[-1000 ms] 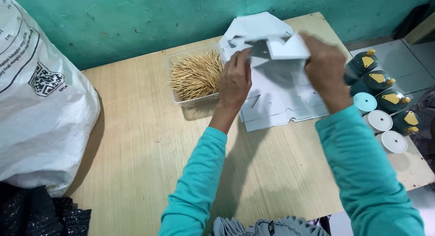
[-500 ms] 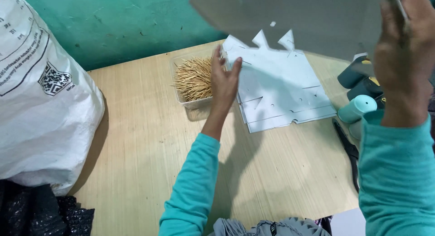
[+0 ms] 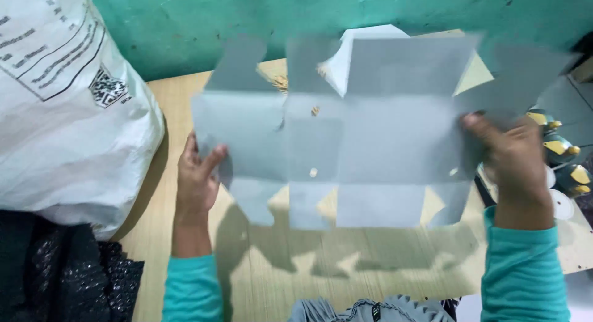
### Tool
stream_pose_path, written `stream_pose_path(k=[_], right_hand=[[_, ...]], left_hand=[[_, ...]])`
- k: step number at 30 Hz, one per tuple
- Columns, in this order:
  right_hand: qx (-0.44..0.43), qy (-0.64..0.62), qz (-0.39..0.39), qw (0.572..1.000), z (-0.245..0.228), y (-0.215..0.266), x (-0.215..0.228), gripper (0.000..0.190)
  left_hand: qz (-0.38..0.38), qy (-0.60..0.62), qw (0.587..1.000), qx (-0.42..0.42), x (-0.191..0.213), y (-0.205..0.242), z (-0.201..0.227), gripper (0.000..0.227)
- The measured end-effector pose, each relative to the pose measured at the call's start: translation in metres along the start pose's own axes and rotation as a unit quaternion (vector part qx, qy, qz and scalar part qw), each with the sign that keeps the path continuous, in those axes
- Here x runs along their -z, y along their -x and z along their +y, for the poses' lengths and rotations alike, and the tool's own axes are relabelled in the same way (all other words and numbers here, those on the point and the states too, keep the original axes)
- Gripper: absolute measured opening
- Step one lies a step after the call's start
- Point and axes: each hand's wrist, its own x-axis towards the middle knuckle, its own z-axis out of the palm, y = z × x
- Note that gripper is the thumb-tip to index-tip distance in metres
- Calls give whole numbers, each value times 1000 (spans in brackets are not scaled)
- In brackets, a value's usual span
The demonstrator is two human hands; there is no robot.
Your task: The person folds a flat white cardboard piece into a small box by creasing and interlocking tabs. They then open a small white plastic container and place multiple wooden toothpicks from a larger bin into the container one by one.
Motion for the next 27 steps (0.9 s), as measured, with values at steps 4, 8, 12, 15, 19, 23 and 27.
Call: stream_pose_path(k=[4,8,12,15,19,23,27], right_hand=[[-52,-63,-85,993,46,18,-40,23],[-140,-31,-125,982,60,45,-80,30],[-257,-21,-158,953,51,67,-106,44],[-272,-52,-175,945,69,75,-117,48],[-247,-20,-181,952,65,77,-122,39],[-202,72,-164,963,46,85,-128,61],[-166,175,-146,960,31,97,-135,67]], left_hand=[[53,-57,995,61,32,49,14,58],[124,-167,971,114,61,84,9,47],[161,-257,931,201,60,112,18,54],[176,-237,933,206,84,121,-5,52],[189,-234,929,214,104,123,-23,49],[183,-296,915,202,99,123,-19,55],[201,-376,885,187,91,123,-15,68]])
